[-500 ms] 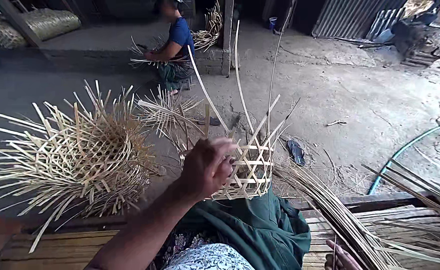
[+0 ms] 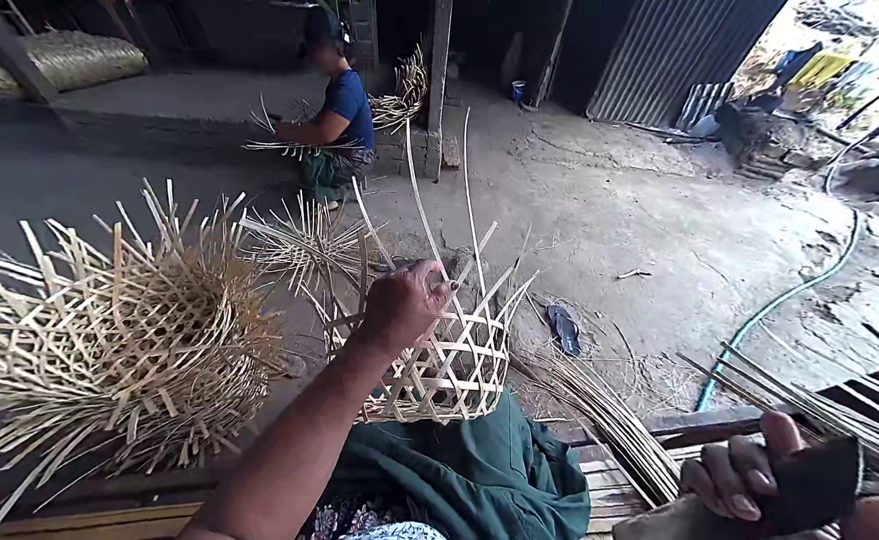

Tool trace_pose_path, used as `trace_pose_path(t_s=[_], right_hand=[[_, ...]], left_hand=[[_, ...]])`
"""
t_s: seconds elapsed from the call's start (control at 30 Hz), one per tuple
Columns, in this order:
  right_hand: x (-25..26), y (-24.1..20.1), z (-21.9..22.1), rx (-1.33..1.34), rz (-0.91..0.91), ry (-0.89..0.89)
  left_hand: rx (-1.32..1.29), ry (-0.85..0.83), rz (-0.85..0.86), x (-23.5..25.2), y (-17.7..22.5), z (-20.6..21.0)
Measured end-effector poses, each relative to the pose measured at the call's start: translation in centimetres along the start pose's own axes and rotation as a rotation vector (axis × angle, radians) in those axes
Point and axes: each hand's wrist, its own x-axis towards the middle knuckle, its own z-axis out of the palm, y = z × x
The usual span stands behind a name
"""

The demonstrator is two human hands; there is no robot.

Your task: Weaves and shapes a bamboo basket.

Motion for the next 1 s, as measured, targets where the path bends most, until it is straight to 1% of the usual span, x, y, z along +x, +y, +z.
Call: trace_pose_path(t_s=[0.07,0.17,0.23,0.27,0.37,0.4,0.47,0.53,0.6,0.67,0.7,0.77,0.87,0.93,1.0], right_hand=[[-0.4,2.3,0.1,-0.024,-0.043,-0.031],[-0.6,3.0,0.5,-0.076,-0.061,-0.089],[-0.8,2.7,1.7,-0.216,-0.033,-0.171],[-0.8,3.0,2.4,-0.300,-0.009,-0.203],[-1.0,5.9,4.5,-0.501,0.076,-0.207],[-1.2,7.1,5.2,-0.519,0.093,-0.202],[-1.6,8.3,6.5,-0.505,0.103,-0.231],[-1.4,7.8,8.1,-0.537,0.038,-0.319],[-0.1,6.1,9.4,-0.745,-0.102,-0.461],[2.2,4.1,10.7,-1.070,-0.292,-0.607],[3.5,3.3,11.6,-1.241,-0.383,-0.652],[5.6,2.4,13.1,-1.516,-0.493,-0.713],[7.4,2.3,14.1,-1.724,-0.521,-0.783],[7.7,2.3,14.1,-1.787,-0.488,-0.803],[7.7,2.5,13.8,-1.818,-0.476,-0.818]], left_hand=[[-0.041,-0.091,-0.112,-0.3,-0.1,-1.1],[-0.120,-0.245,-0.262,-0.6,-0.5,-2.5],[-0.173,-0.303,-0.290,-0.8,-0.3,-3.2],[-0.197,-0.304,-0.281,-0.9,-0.1,-3.3],[-0.285,-0.247,-0.214,-1.5,0.8,-2.7],[-0.298,-0.215,-0.171,-1.7,1.3,-2.3],[-0.276,-0.086,-0.035,-2.2,2.1,-1.3],[-0.226,0.053,0.087,-2.4,2.6,-0.4],[-0.209,0.120,0.142,-2.7,3.0,0.4],[-0.215,0.137,0.193,-3.0,3.5,0.9],[-0.225,0.139,0.225,-3.1,3.8,1.1],[-0.244,0.131,0.268,-3.3,4.7,1.1],[-0.221,0.112,0.301,-3.6,6.1,1.1],[-0.224,0.083,0.307,-3.8,6.8,1.1],[-0.268,0.128,0.339,-4.0,6.8,1.6]])
